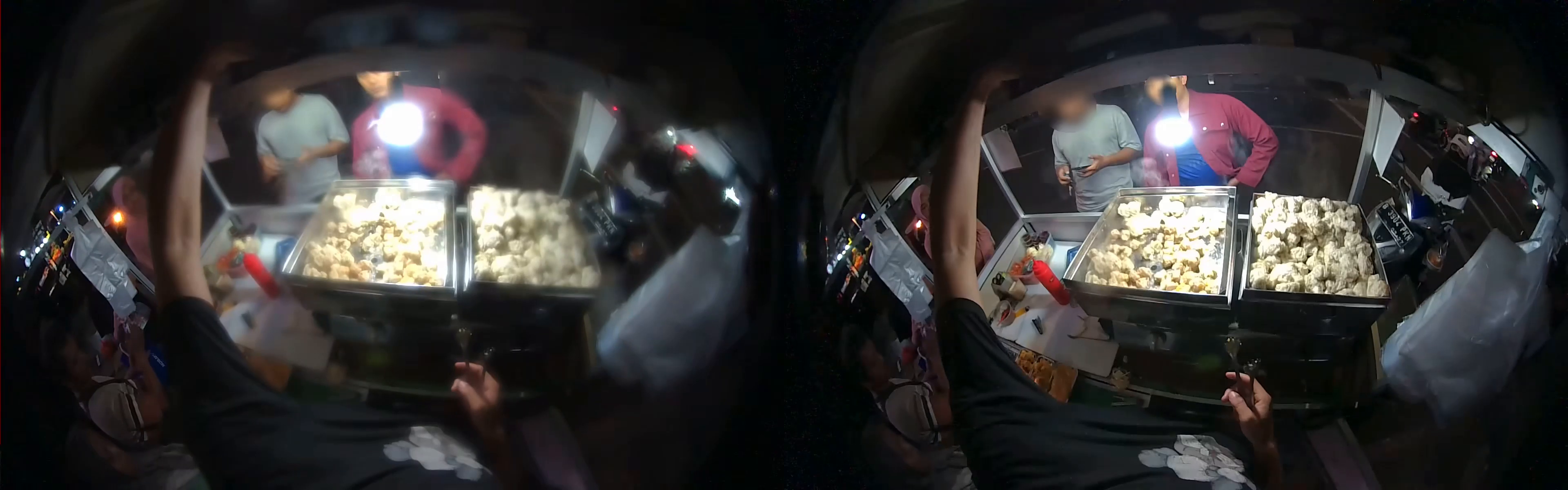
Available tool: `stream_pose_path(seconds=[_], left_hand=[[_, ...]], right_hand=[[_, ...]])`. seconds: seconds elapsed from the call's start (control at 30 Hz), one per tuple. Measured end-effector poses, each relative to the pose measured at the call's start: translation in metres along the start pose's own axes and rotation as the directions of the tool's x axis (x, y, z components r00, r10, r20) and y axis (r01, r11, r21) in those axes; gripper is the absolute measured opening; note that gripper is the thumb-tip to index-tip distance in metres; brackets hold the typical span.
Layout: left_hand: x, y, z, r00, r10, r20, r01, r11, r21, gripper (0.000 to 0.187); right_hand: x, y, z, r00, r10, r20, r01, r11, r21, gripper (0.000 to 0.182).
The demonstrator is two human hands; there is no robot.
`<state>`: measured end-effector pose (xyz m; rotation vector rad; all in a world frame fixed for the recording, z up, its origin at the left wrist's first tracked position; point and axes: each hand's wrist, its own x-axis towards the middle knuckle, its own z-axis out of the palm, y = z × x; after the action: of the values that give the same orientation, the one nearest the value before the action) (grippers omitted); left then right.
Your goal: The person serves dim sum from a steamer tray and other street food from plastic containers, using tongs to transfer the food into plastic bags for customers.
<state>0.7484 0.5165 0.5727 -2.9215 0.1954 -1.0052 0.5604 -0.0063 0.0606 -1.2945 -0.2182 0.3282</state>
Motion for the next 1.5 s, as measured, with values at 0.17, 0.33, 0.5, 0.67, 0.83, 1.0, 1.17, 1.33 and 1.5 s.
stream_pose_path(seconds=[0.17,0.33,0.5,0.67,0.83,1.0,1.17,1.33,1.5], left_hand=[[-0.012,-0.007,-0.007,1.000,0.026,-0.018,-0.027,0.998,-0.051,0.041],[-0.023,-0.016,-0.007,0.999,0.031,-0.017,-0.033,0.993,-0.114,0.041],[-0.029,-0.028,-0.003,0.999,0.029,-0.045,-0.036,0.985,-0.170,0.042],[-0.031,-0.034,0.006,0.993,0.057,-0.108,-0.073,0.985,-0.155,0.043],[-0.040,-0.004,0.011,0.973,0.211,-0.088,-0.186,0.953,0.237,0.055],[-0.046,-0.003,0.015,0.992,0.120,-0.040,-0.105,0.958,0.268,0.053],[-0.027,-0.042,0.028,0.963,0.203,-0.177,-0.088,0.857,0.508,0.046],[-0.009,-0.049,0.032,0.850,0.323,-0.416,-0.215,0.934,0.285,0.043],[-0.006,-0.056,0.033,0.693,0.319,-0.647,-0.231,0.948,0.219,0.042]], right_hand=[[0.001,0.034,-0.005,0.998,-0.058,-0.021,0.059,0.995,0.074,0.032],[-0.006,0.045,-0.003,0.996,-0.042,-0.072,0.047,0.997,0.061,0.032],[-0.015,0.044,-0.007,0.998,0.009,-0.065,-0.007,1.000,0.026,0.032],[-0.013,0.052,-0.005,0.995,0.047,-0.084,-0.042,0.997,0.066,0.034],[-0.011,0.057,-0.006,0.995,0.040,-0.096,-0.036,0.999,0.039,0.034],[-0.005,0.054,-0.005,0.998,0.004,-0.056,-0.008,0.997,-0.081,0.033],[0.000,0.053,0.002,0.999,-0.028,-0.040,0.023,0.994,-0.108,0.029],[0.000,0.054,0.002,0.999,-0.007,-0.052,0.000,0.990,-0.141,0.030],[-0.003,0.054,-0.004,0.996,0.012,-0.088,-0.022,0.993,-0.115,0.031]])
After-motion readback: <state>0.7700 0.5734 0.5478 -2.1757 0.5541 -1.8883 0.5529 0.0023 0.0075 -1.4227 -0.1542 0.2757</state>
